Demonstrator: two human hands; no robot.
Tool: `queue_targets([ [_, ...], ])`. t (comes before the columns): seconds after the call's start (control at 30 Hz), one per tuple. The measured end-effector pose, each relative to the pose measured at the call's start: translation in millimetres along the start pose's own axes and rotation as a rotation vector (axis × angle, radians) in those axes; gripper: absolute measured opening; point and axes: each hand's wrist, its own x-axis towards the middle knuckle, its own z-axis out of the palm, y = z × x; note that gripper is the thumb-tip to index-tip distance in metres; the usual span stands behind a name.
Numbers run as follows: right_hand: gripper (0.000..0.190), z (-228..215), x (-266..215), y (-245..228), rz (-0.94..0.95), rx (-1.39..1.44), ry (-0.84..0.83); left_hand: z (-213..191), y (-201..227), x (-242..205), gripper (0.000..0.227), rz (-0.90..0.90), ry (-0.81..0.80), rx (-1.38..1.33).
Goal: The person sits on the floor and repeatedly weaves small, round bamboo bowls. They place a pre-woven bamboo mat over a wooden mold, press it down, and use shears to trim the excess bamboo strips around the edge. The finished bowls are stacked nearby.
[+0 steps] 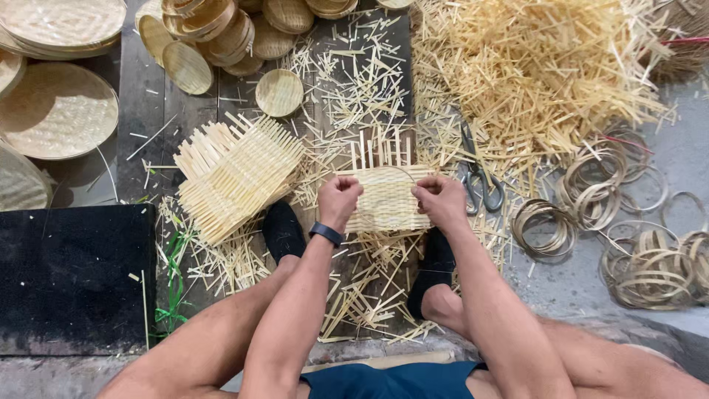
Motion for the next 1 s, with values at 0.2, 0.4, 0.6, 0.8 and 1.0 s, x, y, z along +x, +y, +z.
queue_targets([
  [0.2,0.018,28.8,29.5,40.9,-0.211,-0.442,0.174,10.6,-60.2,14.6,0.011,0.171,0.113,0.493],
  [0.4,0.023,31.8,39.7,61.8,-0.142,-0.383,0.206,15.4,-72.8,12.5,0.012,0.0,0.196,0.438],
  [0.6,0.022,32.8,42.6,72.1,-0.142,-0.364,0.212,17.0,-79.1,17.5,0.014,0.185,0.22,0.484],
  [0.8,0.022,37.6,62.0,106.7,-0.156,-0.325,0.222,12.5,-97.6,36.8,0.014,0.194,0.161,0.556],
  [1.0,0.018,40.7,78.6,119.2,-0.088,-0.343,0.23,9.9,-112.0,57.6,0.023,0.173,0.048,0.633],
])
